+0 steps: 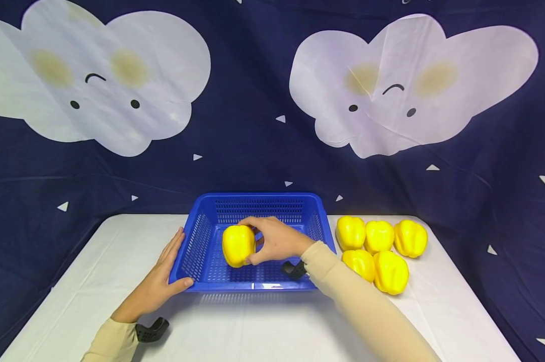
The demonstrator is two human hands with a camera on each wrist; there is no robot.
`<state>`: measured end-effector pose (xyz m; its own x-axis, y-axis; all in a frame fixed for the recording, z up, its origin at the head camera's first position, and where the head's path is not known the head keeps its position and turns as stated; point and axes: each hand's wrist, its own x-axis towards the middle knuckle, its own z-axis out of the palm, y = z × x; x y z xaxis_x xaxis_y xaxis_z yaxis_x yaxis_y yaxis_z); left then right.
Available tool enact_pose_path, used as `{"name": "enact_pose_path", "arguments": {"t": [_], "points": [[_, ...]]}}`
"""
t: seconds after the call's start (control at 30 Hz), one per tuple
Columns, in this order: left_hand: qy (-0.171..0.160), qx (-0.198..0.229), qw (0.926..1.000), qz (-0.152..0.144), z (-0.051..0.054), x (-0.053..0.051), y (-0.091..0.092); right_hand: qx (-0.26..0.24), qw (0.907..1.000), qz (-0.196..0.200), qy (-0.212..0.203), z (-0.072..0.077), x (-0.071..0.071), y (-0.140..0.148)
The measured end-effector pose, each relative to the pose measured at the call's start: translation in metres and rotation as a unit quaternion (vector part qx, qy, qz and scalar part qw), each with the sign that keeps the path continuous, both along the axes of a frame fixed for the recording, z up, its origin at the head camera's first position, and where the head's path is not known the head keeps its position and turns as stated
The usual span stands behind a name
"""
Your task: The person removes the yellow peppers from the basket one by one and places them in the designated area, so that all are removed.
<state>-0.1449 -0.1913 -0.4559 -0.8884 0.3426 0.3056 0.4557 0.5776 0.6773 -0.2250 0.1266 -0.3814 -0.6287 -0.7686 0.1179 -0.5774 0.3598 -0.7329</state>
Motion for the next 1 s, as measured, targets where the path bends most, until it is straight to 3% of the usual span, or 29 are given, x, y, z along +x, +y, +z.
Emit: {"name": "enact_pose_path", "arguments": {"t": [0.6,1.0], "points": [[0.006,0.0,1.0,-0.005,-0.001,-0.001,-0.001,-0.02,0.9979,-0.045,0.041,0.008,0.014,0.029],[0.004,0.002,1.0,-0.003,-0.001,0.0,-0.001,-0.036,0.9921,-0.103,0.062,0.008,0.027,0.054]]}}
